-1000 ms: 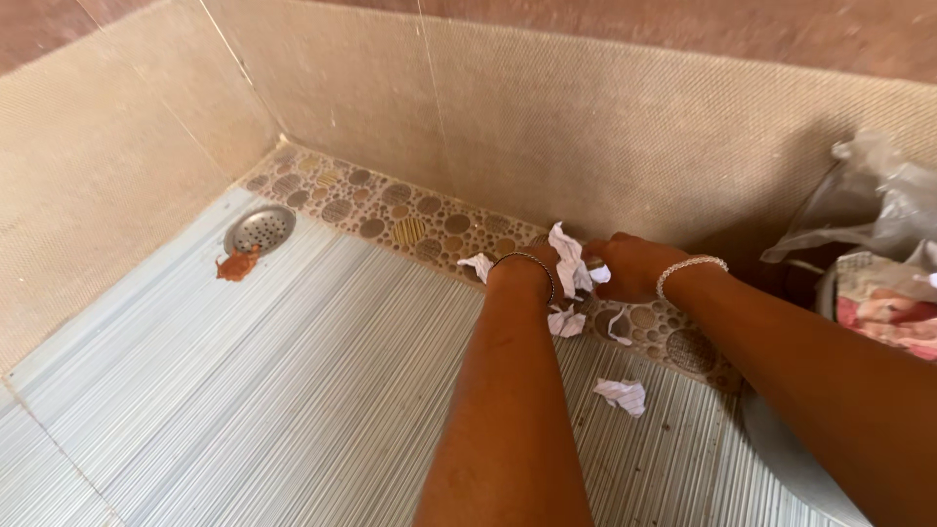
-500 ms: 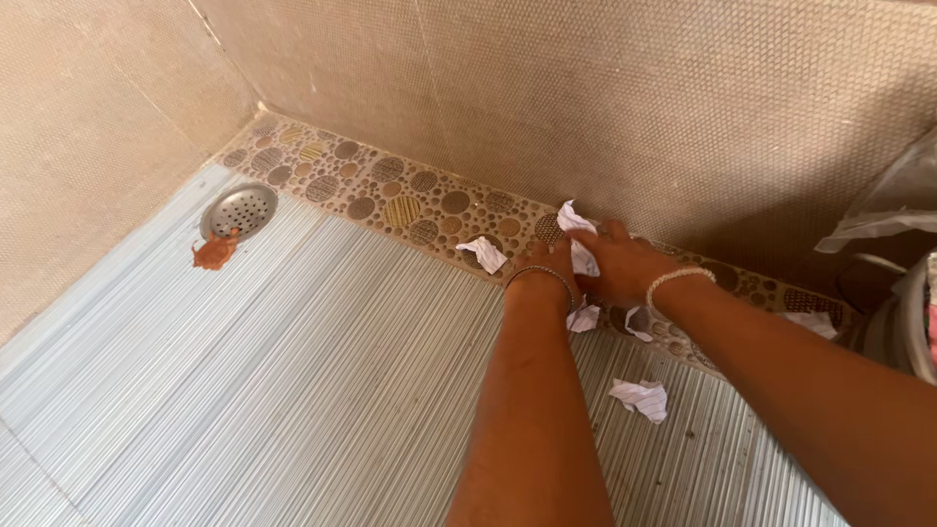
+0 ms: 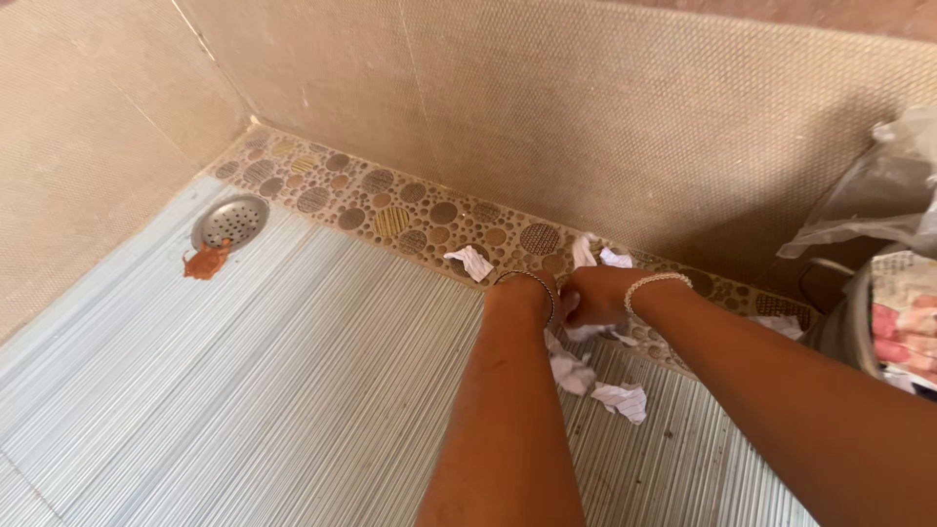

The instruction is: The person picks up crumpled pieces of paper and trash from the tiled floor and places them into a metal bucket. The task involves gathering scattered debris by hand and depositing it into the container.

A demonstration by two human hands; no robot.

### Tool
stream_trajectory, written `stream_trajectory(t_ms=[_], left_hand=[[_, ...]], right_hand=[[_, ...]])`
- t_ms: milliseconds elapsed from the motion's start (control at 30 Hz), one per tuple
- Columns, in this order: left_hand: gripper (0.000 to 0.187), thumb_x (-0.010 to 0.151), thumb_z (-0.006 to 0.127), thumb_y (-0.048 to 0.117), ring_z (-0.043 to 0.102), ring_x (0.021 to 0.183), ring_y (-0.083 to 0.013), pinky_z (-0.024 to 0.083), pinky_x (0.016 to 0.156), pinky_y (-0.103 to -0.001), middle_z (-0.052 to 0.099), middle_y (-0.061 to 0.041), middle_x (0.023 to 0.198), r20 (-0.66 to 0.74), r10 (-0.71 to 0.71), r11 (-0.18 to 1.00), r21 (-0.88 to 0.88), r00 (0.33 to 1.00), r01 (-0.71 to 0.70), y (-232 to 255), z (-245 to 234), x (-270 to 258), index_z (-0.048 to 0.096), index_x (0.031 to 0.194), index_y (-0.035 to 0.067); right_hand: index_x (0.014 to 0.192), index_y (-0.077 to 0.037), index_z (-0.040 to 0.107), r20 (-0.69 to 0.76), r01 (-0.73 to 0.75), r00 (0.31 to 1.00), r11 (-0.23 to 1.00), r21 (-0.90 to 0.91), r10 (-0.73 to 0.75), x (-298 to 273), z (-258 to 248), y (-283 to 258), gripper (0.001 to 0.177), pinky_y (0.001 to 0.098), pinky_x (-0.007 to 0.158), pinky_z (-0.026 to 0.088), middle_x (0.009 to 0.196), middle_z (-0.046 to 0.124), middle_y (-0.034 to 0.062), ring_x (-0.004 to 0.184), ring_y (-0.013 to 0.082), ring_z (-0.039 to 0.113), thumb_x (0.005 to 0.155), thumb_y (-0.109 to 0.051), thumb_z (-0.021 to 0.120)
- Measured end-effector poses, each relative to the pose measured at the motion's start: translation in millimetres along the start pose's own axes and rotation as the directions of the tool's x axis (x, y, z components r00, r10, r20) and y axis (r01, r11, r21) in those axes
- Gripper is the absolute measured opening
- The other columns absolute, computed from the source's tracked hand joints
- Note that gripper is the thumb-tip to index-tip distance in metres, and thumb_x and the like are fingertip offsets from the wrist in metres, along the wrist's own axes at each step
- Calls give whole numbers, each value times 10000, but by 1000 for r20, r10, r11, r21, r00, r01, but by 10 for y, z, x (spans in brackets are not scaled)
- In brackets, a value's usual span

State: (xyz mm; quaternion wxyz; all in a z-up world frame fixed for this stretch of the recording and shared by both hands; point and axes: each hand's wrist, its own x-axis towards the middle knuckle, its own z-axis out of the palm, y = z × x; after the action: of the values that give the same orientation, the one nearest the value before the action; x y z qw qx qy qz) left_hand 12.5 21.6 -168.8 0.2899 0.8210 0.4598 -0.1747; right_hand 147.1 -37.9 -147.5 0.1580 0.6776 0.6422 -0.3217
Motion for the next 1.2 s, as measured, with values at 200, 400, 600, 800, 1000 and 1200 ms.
stream_trajectory(t_ms=[200,400,600,800,1000,1200], left_hand=[[493,853,755,243,550,1133,-235,517,883,-430,576,-47,1235,47,18,999,-44,999,-16,26,-306,-237,545,1294,181],[390,838,753,217,613,1028,-197,537,811,-404,649,-37,1125,53,86,985,-151,995,-77,198,-748,-556,630,1204,166],[297,822,750,192,677,922,-159,556,738,-378,722,-27,1015,43,133,943,-312,990,-113,345,-1060,-928,714,1115,152],[231,814,739,165,731,832,-133,568,671,-355,792,-31,921,43,131,909,-405,990,-102,405,-1200,-1202,789,1037,139],[237,814,736,173,730,879,-154,578,694,-368,807,-47,969,-79,56,962,-262,995,-75,456,-1343,-1615,780,1044,135],[239,816,737,170,731,882,-160,580,699,-371,806,-51,973,-135,-24,1000,-15,991,22,477,-1344,-1901,781,1048,132]], right_hand=[[1140,-149,784,51,-74,997,974,212,65,-220,-144,3,325,375,883,617,1109,762,17,1029,222,725,825,-230,781],[1228,-126,708,-227,102,973,957,271,-40,-466,-483,-37,504,343,948,529,1188,771,50,1030,186,700,745,-96,849],[1100,-81,733,-265,-6,956,911,413,126,-1152,-838,-282,324,397,756,610,1087,731,76,899,286,699,787,-66,813],[1052,-80,770,-337,55,935,891,451,113,-1609,-1010,-281,284,333,734,633,1014,784,42,909,175,738,777,-109,833],[1078,-104,768,-370,-3,908,888,460,195,-1966,-1144,-83,248,342,728,648,1046,788,50,906,187,744,834,-143,780],[1054,-119,808,-528,32,844,975,221,92,-2249,-1182,404,234,319,704,601,982,825,64,851,181,748,826,-144,766]])
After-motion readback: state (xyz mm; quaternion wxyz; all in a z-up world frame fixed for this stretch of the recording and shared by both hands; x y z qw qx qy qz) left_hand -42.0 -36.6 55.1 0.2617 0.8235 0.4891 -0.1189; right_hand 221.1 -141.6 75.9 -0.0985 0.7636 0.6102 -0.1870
